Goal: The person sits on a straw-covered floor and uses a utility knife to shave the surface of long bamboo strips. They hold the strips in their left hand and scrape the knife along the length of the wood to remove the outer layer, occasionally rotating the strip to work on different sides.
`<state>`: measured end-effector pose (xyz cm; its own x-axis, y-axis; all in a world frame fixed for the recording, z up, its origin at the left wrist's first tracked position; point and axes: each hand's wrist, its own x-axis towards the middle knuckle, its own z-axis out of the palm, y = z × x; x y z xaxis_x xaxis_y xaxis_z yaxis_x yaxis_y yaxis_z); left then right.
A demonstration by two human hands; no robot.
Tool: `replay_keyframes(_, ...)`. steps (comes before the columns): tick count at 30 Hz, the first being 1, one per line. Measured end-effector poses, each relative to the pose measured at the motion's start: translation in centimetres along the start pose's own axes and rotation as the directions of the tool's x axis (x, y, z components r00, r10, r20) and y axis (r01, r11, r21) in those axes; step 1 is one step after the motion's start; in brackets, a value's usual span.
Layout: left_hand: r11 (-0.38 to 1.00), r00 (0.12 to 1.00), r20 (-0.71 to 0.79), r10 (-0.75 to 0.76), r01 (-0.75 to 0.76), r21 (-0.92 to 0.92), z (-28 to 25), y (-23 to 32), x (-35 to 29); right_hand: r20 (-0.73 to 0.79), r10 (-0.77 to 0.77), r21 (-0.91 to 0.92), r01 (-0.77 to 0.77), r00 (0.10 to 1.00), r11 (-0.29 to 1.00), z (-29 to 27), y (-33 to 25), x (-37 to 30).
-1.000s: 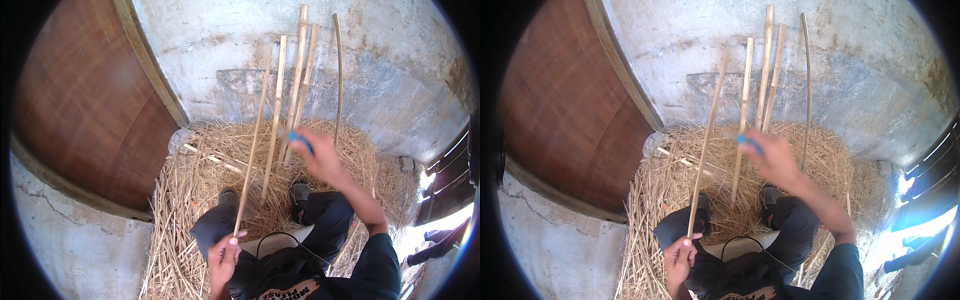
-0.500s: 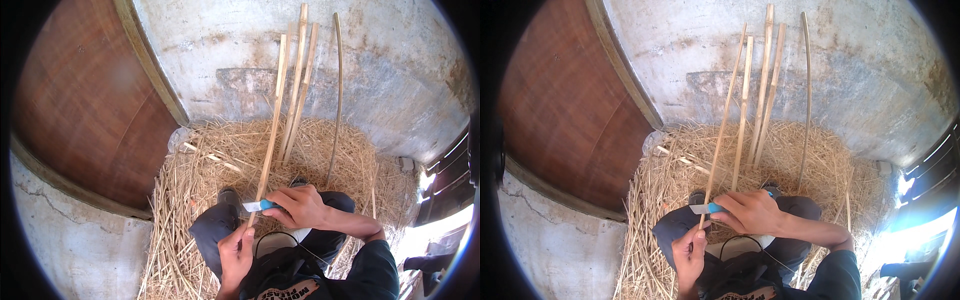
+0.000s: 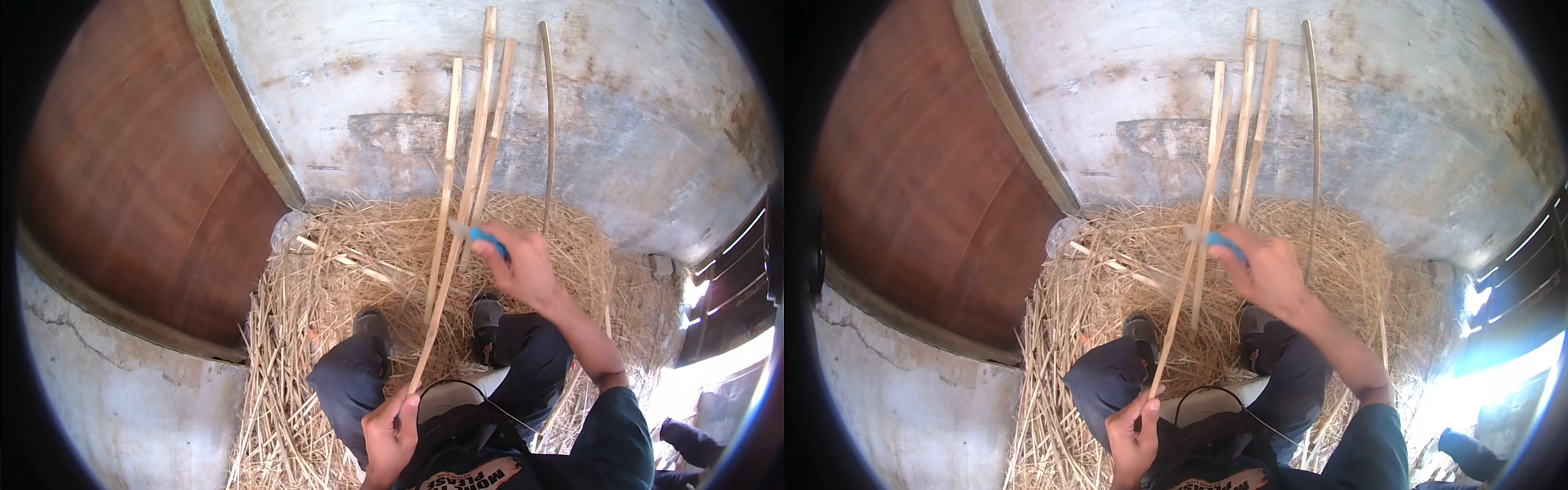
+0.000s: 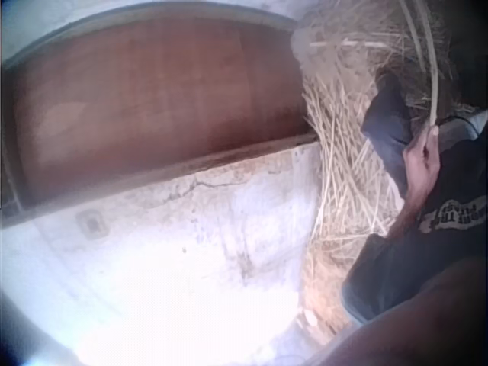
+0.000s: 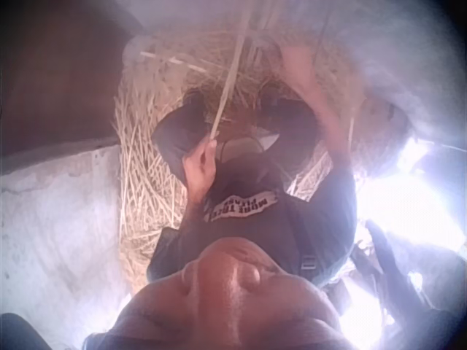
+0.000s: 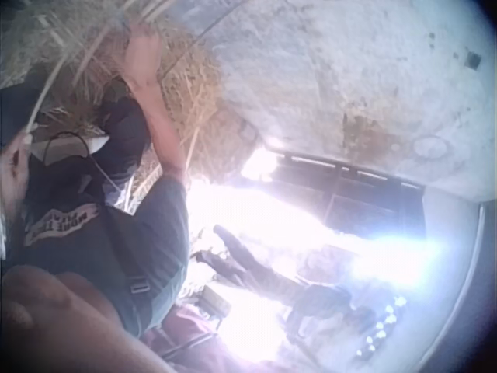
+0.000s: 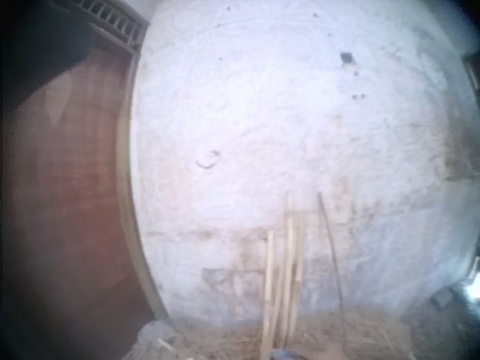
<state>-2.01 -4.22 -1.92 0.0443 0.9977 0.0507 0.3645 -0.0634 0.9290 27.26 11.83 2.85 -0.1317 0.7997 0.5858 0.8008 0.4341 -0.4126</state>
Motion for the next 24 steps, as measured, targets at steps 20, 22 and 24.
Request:
replay_keyframes(20,0.986,0.996,-0.059,-0.060,0.050,-0.159,-1.1,-1.1,1.6,0.204,0.186,0.510,-0.266,0.961,0.818,-0.4,-1.7,0.2)
replay_keyframes(22,0.980,0.999,-0.030,-0.027,0.020,-0.199,-1.1,-1.3,2.1,0.254,0.178,0.561,-0.295,0.951,0.773,-0.3,-2.6,0.0)
replay_keyframes(24,0.986,0.998,-0.049,0.030,-0.037,-0.161,-0.9,-0.6,2.6,0.320,0.212,0.584,-0.369,0.923,0.723,-0.8,-3.9,0.3)
